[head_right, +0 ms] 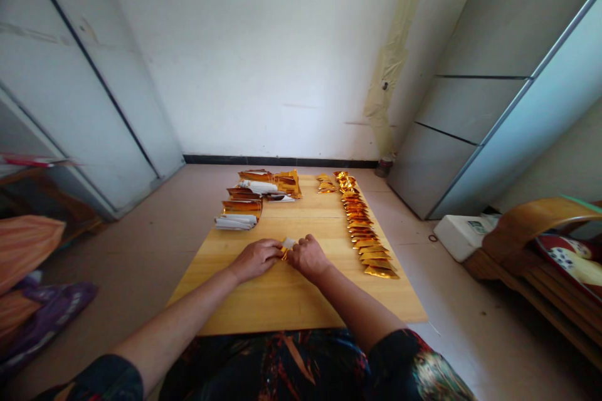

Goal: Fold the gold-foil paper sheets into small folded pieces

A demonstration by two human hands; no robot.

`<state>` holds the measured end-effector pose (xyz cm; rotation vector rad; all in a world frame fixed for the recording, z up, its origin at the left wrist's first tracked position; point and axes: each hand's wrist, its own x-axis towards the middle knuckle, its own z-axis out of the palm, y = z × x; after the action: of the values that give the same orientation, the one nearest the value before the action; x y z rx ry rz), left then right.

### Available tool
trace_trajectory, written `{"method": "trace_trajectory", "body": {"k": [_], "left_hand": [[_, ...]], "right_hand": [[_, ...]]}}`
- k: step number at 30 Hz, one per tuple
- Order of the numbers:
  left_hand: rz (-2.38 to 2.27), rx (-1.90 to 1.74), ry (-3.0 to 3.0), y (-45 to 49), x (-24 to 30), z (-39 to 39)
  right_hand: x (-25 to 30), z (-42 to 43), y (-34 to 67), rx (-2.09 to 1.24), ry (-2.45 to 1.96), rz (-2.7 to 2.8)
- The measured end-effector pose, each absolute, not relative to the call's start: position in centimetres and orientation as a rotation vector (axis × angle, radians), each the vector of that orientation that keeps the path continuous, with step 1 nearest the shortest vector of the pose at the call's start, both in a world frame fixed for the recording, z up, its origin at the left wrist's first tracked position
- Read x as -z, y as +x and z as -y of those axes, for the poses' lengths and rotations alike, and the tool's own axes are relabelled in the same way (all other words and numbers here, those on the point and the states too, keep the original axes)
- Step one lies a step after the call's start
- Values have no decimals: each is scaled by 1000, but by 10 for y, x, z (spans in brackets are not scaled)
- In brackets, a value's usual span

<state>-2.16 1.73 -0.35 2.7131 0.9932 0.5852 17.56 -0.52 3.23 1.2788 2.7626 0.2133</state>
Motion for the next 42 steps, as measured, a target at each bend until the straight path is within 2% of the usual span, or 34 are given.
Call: {"method": "trace_trajectory", "body": {"k": [7, 26, 42], "left_hand": [[-1040, -689, 2595, -22, 7, -16], [-1072, -658, 2565, -26, 9, -28], [-994, -799, 2635, -20, 15, -24]], "right_hand": [[-40, 4, 164, -280, 1131, -2668], [-38, 16, 137, -285, 1270, -2646], [-16, 28, 140, -387, 1518, -2649]]}}
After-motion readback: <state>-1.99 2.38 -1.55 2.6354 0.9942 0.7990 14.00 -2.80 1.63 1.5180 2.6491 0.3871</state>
